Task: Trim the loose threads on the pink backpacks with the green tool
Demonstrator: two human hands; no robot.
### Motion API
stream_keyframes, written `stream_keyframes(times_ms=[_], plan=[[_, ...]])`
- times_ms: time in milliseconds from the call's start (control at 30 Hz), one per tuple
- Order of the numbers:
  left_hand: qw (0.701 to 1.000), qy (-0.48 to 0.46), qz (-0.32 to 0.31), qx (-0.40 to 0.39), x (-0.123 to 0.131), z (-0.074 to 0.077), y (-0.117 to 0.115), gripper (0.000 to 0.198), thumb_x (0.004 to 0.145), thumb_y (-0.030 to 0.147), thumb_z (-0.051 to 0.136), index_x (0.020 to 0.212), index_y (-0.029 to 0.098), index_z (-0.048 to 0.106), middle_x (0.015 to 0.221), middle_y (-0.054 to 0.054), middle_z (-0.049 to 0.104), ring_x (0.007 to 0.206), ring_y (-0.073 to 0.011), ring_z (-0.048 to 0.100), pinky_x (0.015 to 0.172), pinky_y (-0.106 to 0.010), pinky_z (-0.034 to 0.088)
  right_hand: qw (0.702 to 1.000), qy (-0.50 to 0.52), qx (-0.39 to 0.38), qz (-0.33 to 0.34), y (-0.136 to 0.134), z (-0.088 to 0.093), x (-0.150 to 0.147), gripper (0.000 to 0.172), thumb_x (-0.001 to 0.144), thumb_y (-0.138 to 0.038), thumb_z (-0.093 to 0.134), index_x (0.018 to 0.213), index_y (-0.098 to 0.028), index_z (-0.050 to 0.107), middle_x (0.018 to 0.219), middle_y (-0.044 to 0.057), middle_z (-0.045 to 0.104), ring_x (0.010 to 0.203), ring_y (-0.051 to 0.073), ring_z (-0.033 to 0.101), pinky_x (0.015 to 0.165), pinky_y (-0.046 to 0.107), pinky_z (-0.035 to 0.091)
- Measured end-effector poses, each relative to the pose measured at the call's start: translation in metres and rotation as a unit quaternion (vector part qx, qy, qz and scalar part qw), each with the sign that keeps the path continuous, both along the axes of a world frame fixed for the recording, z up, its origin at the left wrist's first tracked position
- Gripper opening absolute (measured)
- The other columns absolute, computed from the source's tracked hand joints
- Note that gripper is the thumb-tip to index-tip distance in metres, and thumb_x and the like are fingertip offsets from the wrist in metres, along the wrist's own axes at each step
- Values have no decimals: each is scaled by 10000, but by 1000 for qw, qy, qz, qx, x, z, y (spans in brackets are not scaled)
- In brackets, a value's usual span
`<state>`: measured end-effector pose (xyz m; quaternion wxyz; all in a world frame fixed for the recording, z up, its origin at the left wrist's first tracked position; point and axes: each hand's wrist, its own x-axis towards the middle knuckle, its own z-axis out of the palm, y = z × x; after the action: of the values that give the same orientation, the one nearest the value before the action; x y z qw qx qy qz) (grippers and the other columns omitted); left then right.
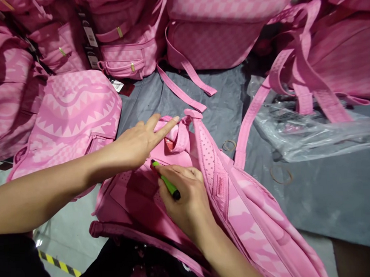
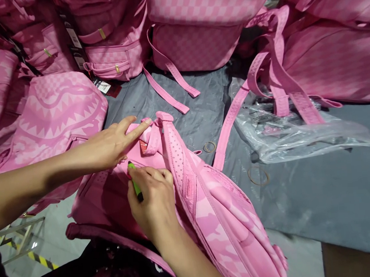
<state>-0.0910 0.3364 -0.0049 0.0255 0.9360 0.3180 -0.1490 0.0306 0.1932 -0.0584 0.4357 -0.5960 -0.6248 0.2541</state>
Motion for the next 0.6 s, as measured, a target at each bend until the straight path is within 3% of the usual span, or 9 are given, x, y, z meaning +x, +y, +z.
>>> stream_keyframes(times_ms=[200,333,467,600], plan=[[1000,3,7,0,3,3,-2,981,833,69,508,1592,326,-58,1598,-202,213,1148,-308,578,901,-414,492,999,-7,13,29,2,1,2,212,869,-132,574,1012,-212,707,1023,33,772,944,204,701,846,385,401],[1000,16,20,-1,5,4,-4,998,816,21,487,1592,339,-54,1610,-190,205,1139,-298,586,856,-389,506,997,-76,24,-5,2,1,4,218,881,-129,560,1027,-200,706,985,53,774,926,226,703,823,403,385],[1000,9,22,7,4,4,-5,1000,820,17,490,1590,341,-58,1608,-182,216,1136,-288,586,856,-374,502,999,-43,10,30,2,2,-1,232,875,-126,554,1026,-222,701,1008,33,773,937,207,702,831,388,389],[1000,11,11,10,3,3,-4,980,836,22,481,1590,332,-63,1601,-186,224,1116,-285,589,845,-370,504,996,-80,20,-13,2,3,-3,241,874,-121,551,1042,-205,702,987,45,773,947,230,703,820,397,377]])
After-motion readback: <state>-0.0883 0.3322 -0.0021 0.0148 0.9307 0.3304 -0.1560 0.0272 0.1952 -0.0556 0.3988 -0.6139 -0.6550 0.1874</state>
